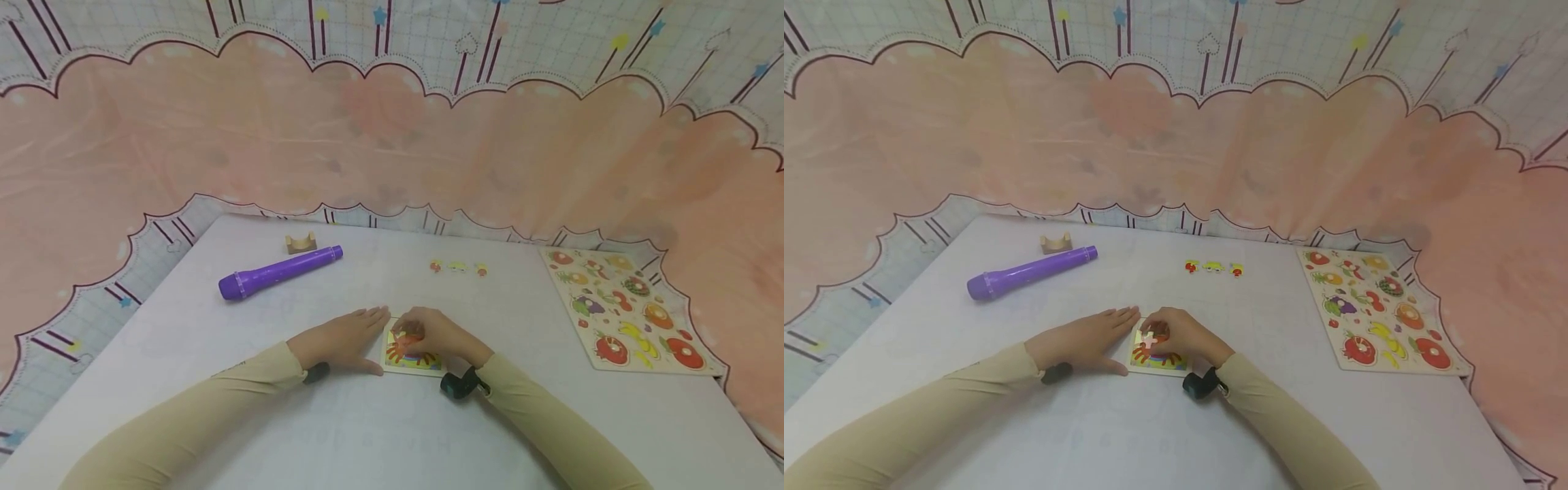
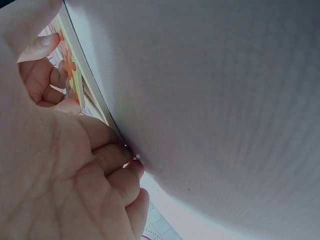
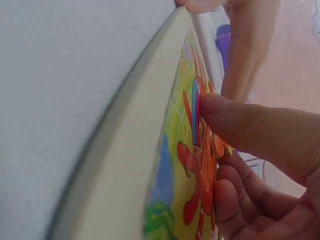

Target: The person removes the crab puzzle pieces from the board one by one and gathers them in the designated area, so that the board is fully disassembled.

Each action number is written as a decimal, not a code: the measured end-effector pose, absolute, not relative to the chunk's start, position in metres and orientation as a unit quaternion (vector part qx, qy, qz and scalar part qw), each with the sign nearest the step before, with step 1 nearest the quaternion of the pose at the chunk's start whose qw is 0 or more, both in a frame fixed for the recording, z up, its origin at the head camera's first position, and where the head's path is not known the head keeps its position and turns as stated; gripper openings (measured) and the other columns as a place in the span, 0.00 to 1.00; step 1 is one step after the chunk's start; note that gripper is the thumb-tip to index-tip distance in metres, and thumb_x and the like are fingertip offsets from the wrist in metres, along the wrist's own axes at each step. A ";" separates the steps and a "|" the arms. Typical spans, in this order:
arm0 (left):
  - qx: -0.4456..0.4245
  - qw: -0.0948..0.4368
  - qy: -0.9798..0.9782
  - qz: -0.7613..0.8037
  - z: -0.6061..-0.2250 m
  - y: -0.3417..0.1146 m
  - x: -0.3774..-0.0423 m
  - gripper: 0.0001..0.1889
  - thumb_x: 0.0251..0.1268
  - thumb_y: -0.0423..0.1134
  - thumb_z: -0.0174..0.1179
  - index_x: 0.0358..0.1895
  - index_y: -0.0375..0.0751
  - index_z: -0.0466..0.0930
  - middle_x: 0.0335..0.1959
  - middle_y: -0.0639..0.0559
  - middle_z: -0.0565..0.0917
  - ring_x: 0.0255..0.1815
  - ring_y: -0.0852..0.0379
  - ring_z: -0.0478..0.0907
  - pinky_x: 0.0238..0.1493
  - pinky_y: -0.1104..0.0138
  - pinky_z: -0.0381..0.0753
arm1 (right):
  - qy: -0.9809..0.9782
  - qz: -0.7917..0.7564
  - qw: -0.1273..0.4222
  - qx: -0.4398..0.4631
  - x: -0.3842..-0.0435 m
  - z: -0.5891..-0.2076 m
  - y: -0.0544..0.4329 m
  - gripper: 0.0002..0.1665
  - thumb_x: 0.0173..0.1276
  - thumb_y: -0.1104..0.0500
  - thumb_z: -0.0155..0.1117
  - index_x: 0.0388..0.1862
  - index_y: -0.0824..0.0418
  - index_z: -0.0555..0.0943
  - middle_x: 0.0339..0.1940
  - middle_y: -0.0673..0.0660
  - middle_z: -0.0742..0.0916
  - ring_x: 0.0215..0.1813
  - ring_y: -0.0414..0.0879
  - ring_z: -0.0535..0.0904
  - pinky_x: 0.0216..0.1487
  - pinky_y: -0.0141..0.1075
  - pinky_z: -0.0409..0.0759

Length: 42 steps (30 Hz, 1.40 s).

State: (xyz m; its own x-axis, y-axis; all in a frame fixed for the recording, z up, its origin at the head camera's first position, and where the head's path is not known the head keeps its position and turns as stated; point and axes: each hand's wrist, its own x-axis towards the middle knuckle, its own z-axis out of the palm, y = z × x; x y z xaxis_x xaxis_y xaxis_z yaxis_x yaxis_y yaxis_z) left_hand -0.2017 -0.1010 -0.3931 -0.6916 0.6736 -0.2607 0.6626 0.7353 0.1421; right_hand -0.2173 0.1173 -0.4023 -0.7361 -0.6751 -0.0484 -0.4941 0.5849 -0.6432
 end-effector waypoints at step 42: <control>0.359 0.150 0.921 0.010 -0.395 -0.101 -0.203 0.54 0.54 0.70 0.53 0.74 0.36 0.45 0.76 0.42 0.48 0.77 0.49 0.48 0.77 0.58 0.49 | 0.893 -0.299 0.138 -0.307 -0.219 -0.401 0.112 0.13 0.56 0.61 0.70 0.42 0.60 0.83 0.39 0.53 0.85 0.39 0.41 0.78 0.43 0.29 0.80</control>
State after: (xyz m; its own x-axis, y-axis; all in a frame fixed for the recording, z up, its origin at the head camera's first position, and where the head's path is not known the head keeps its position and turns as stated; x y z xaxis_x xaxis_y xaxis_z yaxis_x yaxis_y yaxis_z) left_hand -0.2032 -0.1015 -0.3948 -0.6965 0.6649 -0.2696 0.6588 0.7415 0.1268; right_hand -0.2189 0.1117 -0.4006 -0.7732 -0.6311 -0.0627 -0.4663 0.6328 -0.6182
